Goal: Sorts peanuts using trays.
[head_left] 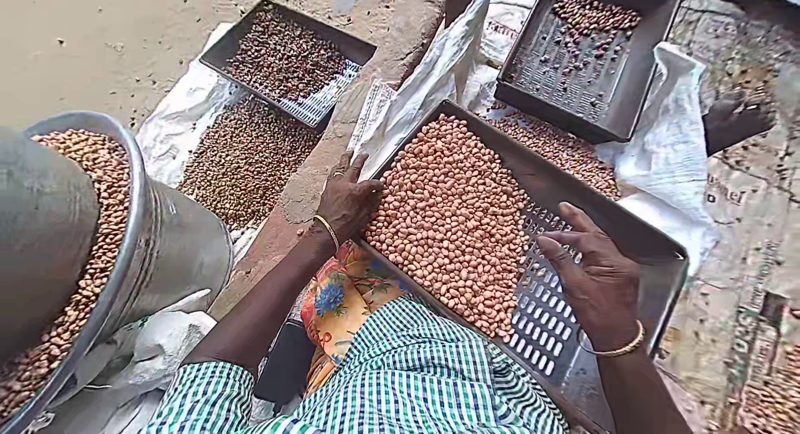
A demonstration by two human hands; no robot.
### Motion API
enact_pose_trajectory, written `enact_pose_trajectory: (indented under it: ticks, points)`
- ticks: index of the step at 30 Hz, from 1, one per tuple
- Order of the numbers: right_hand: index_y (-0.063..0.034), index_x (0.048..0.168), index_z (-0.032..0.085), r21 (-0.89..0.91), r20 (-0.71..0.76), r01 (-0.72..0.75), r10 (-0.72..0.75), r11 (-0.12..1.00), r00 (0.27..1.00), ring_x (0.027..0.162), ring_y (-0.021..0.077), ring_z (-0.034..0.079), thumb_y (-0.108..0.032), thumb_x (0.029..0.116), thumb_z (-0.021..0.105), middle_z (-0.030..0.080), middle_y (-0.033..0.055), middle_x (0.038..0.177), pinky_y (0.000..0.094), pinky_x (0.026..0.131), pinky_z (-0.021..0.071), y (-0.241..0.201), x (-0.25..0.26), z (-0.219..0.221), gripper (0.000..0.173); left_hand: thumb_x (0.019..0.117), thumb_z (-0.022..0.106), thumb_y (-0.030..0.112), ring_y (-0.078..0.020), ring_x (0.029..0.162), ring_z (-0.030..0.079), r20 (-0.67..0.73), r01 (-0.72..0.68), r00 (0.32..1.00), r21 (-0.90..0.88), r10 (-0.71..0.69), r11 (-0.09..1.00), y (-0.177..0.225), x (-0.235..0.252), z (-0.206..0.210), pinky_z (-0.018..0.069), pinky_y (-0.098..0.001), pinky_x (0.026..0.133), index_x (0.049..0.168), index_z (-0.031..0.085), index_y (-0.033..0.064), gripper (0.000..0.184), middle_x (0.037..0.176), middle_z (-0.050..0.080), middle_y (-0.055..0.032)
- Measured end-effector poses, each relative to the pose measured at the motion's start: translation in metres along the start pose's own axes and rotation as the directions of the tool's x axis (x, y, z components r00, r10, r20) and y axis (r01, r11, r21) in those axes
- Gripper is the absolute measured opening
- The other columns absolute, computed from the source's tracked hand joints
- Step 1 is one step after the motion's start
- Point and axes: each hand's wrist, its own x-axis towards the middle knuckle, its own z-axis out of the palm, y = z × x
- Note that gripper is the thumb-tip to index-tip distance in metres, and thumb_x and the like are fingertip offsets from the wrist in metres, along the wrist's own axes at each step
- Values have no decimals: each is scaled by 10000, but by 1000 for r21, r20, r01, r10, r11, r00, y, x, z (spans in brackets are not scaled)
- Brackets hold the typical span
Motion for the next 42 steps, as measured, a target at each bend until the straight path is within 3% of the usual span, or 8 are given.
enact_pose_trajectory:
  ticks: [11,14,17,22,28,31,38,42]
  points:
    - [133,1001,722,-25,278,395,-373,918,885,1280,498,578,-14,932,670,597,315,1372,560,1108,429,-69,84,147,171,944,667,51,-507,1388,455,-495,-113,865,-23,87,993,-11,-1,34,345,-563,1168,1012,746,-38,137,1392,593,-276]
    - [98,970,706,361,108,119,-168,925,980,1199,248,652,16,927,647,694,192,1242,340,1023,494,-73,84,130,109,943,683,71,-503,1400,439,-583,-164,810,-117,66,979,-10,-5,32,324,-551,1185,997,741,-40,137,1370,599,-291]
    - [-85,1032,563,833,326,-383,207,399,923,994,117,736,-31,1069,345,744,25,1053,286,936,593,-88,69,95,227,978,667,98,-382,1473,382,-618,-356,755,-106,219,928,15,-15,20,266,-501,1233,987,723,52,73,1383,613,-212]
    - [-125,920,604,673,733,-715,291,-187,614,693,77,671,-263,1110,197,677,13,795,200,641,557,-89,16,64,470,943,711,281,-467,1497,299,-315,-564,805,-150,502,812,61,-16,35,128,-642,1214,1142,739,67,294,1483,501,-285]
    - [-197,722,473,840,194,-445,593,310,781,430,-52,354,-241,1130,261,484,-112,584,96,406,293,-16,-83,-77,462,1038,606,333,31,1089,654,-145,-502,832,-607,535,616,72,-45,55,545,-176,925,1362,622,215,345,1254,688,109]
    - [-180,747,473,487,-278,-575,741,657,611,458,-67,334,-160,1110,341,436,-143,583,107,449,293,23,-178,-144,386,1067,544,259,123,880,627,-13,-395,858,-656,514,643,72,-59,83,503,-95,823,1198,659,-37,343,972,732,15]
    - [118,1021,651,-263,258,-935,951,240,171,780,252,570,-95,1086,463,613,201,873,437,783,463,53,-346,-160,291,1051,563,154,0,602,664,241,-37,849,-860,470,508,48,-34,78,586,-196,553,1084,727,103,175,813,729,130]
    - [101,1123,717,-189,-17,-779,791,598,611,1062,361,694,-69,1035,535,712,271,1136,519,990,485,44,-331,-160,263,1062,493,166,23,590,656,383,161,839,-853,387,496,47,-27,74,544,-139,551,1041,723,212,236,775,739,152]
